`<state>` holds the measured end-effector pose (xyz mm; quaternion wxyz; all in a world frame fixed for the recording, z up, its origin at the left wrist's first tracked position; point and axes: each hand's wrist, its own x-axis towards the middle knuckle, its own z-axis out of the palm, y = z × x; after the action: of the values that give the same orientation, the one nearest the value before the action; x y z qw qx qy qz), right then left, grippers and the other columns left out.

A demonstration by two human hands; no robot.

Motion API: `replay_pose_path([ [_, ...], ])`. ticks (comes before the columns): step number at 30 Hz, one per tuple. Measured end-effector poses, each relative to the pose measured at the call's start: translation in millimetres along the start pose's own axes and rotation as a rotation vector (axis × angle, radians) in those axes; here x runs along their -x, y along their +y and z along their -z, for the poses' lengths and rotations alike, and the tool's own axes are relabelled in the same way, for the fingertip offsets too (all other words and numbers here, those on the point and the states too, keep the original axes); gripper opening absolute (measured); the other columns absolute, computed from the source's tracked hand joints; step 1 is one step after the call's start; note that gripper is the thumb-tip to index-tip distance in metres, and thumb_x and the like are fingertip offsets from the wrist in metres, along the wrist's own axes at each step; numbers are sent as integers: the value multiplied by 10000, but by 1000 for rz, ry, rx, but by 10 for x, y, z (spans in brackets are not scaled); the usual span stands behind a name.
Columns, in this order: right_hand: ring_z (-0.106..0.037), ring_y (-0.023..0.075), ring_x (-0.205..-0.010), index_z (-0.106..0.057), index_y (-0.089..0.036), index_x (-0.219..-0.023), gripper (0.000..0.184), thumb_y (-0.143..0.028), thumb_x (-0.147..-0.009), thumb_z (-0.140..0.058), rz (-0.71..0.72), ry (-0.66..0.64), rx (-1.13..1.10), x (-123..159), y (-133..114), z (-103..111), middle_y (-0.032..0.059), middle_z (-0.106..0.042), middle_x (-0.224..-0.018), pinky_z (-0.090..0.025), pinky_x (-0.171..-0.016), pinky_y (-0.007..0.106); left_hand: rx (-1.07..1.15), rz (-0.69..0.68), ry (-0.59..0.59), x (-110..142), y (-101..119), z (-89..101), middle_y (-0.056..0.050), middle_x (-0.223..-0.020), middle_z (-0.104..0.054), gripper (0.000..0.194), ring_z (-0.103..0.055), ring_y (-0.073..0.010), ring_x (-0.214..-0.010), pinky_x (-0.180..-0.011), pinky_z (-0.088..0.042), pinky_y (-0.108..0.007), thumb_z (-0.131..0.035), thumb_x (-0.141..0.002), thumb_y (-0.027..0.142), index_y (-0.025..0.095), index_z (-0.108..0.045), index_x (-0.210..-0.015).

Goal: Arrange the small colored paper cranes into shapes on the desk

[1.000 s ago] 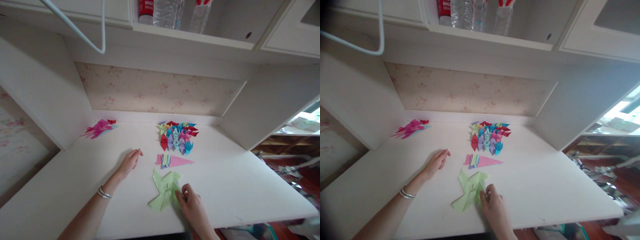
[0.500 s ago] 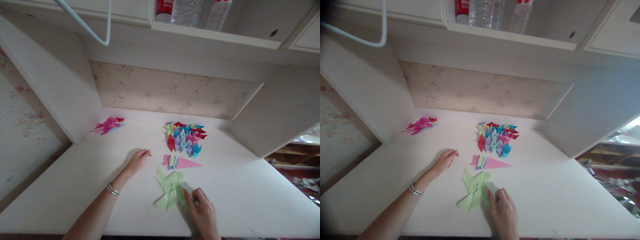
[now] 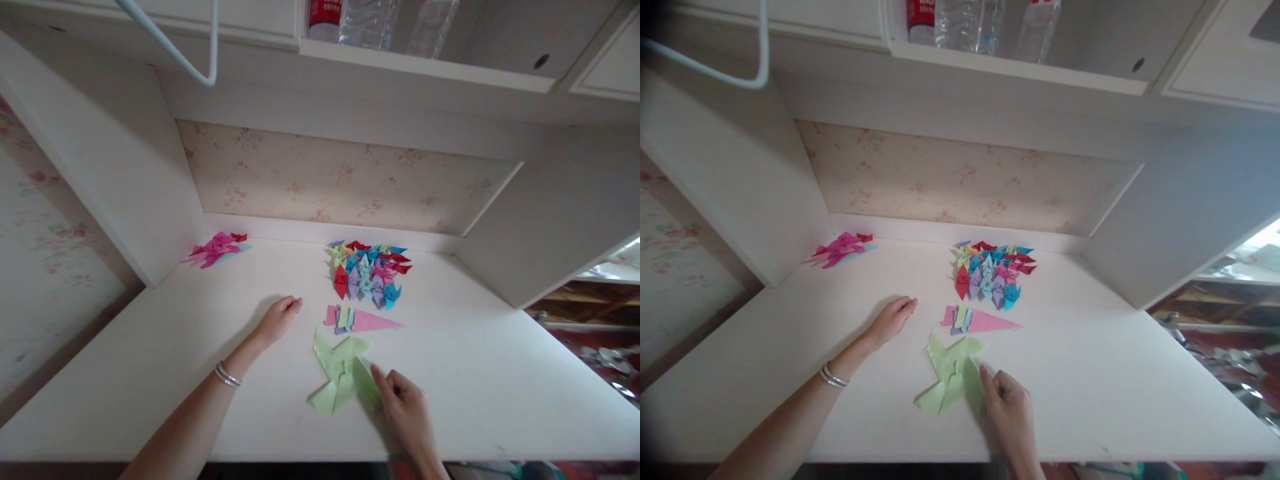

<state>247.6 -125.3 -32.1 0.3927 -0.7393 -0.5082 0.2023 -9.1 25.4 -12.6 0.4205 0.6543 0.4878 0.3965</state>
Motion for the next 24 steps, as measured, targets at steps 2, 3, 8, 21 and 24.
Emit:
replay_pose_path([
  [2,-306,115,-502,-286,-227,-512,556,-658,-792,-496,11,0,-8,2,-7,6,-55,-267,-494,-261,-475,238,-8,1,-2,-1,1,2,58,-587,-344,389,-339,-120,-572,-540,-283,-249,-429,-878,512,203,-414,-643],
  [3,-308,115,-502,-286,-227,-512,553,-653,-795,-498,16,-2,-13,2,-11,8,-55,-270,-494,-261,-475,238,-10,1,-2,-2,2,2,57,-587,-345,389,-340,-121,-573,-541,-285,-250,-431,-878,511,203,-415,-641],
  [8,-293,112,-505,-276,-229,-516,544,-631,-807,-501,25,-10,-43,17,-21,30,-56,-254,-499,-260,-474,236,8,2,11,6,26,-3,52,-580,-357,407,-343,-122,-567,-534,-282,-251,-452,-858,533,201,-422,-624],
  [21,-302,115,-519,-275,-230,-536,549,-655,-792,-509,-14,-44,-124,25,-11,45,-52,-263,-514,-279,-473,228,7,30,-23,34,39,-26,67,-544,-325,390,-320,-108,-521,-505,-259,-236,-470,-853,527,199,-446,-643],
  [24,-308,118,-520,-267,-232,-537,558,-675,-780,-505,-21,-33,-116,41,-13,63,-51,-260,-519,-292,-465,228,13,82,-11,46,17,-32,80,-504,-301,389,-301,-102,-464,-465,-237,-233,-455,-849,550,207,-453,-665],
])
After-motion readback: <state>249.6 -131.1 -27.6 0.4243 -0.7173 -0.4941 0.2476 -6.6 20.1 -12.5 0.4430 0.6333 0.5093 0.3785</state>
